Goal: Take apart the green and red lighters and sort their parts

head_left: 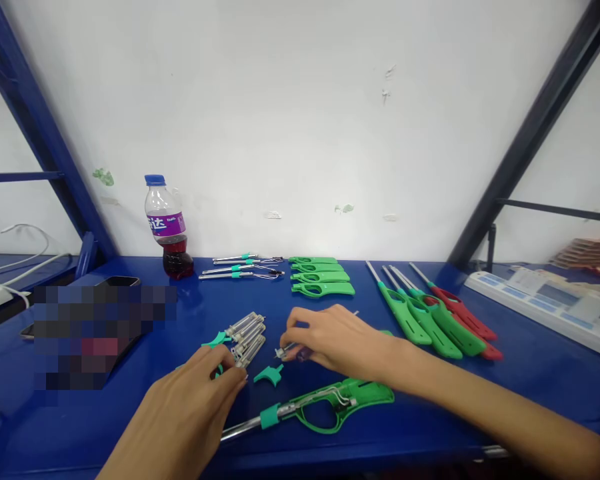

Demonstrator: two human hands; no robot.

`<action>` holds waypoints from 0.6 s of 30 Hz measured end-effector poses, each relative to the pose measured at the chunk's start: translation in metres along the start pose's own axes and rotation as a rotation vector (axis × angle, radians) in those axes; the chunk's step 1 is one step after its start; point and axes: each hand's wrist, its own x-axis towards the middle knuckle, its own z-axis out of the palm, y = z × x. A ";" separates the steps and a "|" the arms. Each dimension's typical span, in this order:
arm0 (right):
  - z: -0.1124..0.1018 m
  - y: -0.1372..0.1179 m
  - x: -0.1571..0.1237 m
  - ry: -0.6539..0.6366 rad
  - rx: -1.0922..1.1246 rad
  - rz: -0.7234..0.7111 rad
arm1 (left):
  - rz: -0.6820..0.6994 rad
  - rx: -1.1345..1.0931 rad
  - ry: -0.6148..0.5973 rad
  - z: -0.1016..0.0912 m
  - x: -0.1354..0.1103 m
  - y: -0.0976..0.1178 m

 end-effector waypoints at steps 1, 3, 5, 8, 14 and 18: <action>0.004 0.002 0.007 -0.003 -0.011 -0.013 | -0.015 0.019 -0.033 0.002 -0.001 0.000; 0.011 0.003 0.018 -0.001 -0.028 -0.032 | -0.056 0.054 -0.116 0.004 -0.003 0.000; 0.013 0.002 0.022 0.012 -0.034 -0.032 | -0.105 0.087 -0.193 0.004 -0.005 -0.001; 0.002 -0.004 0.010 0.035 -0.017 0.006 | -0.141 0.105 -0.247 0.001 -0.006 0.001; -0.016 -0.023 -0.061 0.056 0.143 0.226 | -0.010 -0.064 -0.091 -0.010 -0.012 0.026; 0.013 -0.029 -0.105 0.139 0.190 0.350 | 0.073 -0.139 -0.089 -0.006 -0.012 0.037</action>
